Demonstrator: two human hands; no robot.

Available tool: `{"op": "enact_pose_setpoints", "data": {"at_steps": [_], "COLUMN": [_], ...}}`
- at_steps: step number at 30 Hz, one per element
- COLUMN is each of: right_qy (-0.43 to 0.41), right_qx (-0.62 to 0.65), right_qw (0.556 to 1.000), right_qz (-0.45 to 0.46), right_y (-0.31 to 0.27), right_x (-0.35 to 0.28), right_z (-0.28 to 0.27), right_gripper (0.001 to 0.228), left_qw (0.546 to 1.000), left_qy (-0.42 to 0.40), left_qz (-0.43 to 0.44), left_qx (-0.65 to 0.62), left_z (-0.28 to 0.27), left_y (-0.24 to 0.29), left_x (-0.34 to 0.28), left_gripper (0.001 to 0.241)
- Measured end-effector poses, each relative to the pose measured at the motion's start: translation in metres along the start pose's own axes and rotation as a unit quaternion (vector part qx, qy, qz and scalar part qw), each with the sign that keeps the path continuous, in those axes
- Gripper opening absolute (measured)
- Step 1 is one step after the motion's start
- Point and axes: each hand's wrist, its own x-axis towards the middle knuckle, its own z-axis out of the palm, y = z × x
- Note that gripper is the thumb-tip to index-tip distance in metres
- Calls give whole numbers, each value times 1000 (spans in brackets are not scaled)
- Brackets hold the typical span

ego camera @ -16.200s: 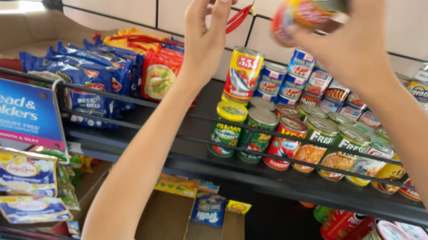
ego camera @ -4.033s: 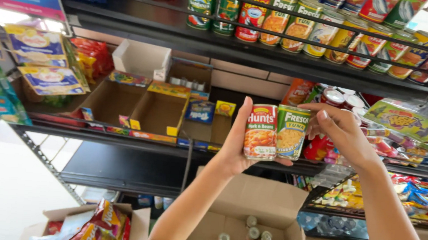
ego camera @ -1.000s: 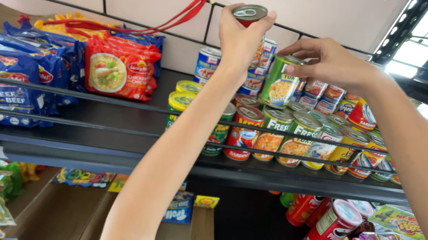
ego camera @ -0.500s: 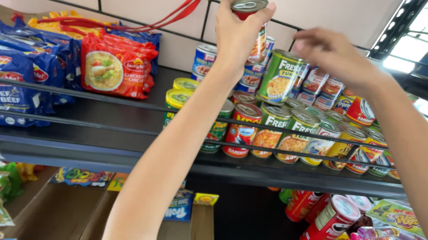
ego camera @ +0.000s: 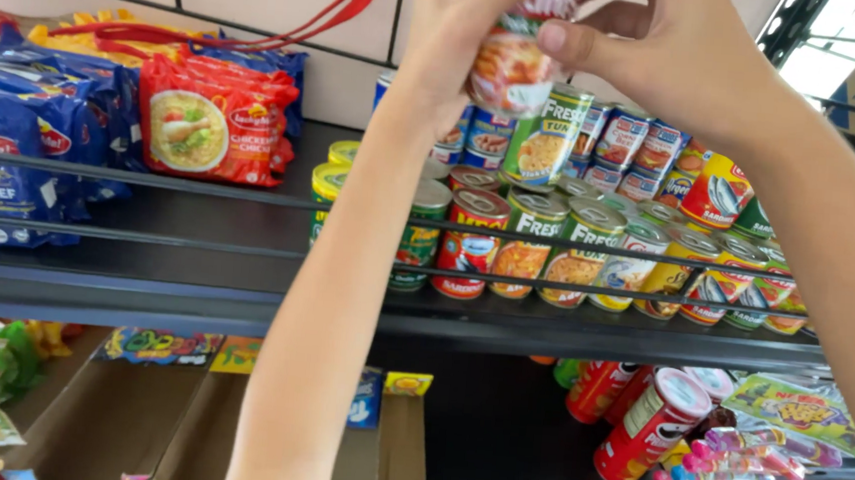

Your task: Stocking canned goods from a cardboard box onto shelves in a grocery store.

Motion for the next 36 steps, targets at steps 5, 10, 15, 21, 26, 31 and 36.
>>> {"op": "enact_pose_setpoints", "data": {"at_steps": [5,10,15,21,26,31,36], "right_qy": [32,47,39,18,44,40,-24], "right_qx": [38,11,-41,34,-70,-138,-252], "right_qw": [993,992,988,988,988,989,965], "right_qz": [107,117,142,151,129,30,70], "right_y": [-48,-59,-40,-25,-15,-7,-10], "right_x": [-20,-36,-38,-24,0,23,39], "right_z": [2,-1,-12,0,23,35,53], "right_gripper": [38,45,41,44,54,51,55], "left_qw": [987,972,955,943,865,834,844], "left_qy": [-138,-225,-263,-128,-149,-214,-251], "left_qz": [-60,-66,-2,-195,-187,-188,-255], "left_qx": [-49,-18,140,238,442,472,400], "left_z": [18,14,23,-13,-58,-78,-67], "left_y": [18,12,32,54,22,22,37], "left_x": [-18,-19,-15,-3,7,10,3], "left_gripper": [34,42,53,32,23,44,42]}}
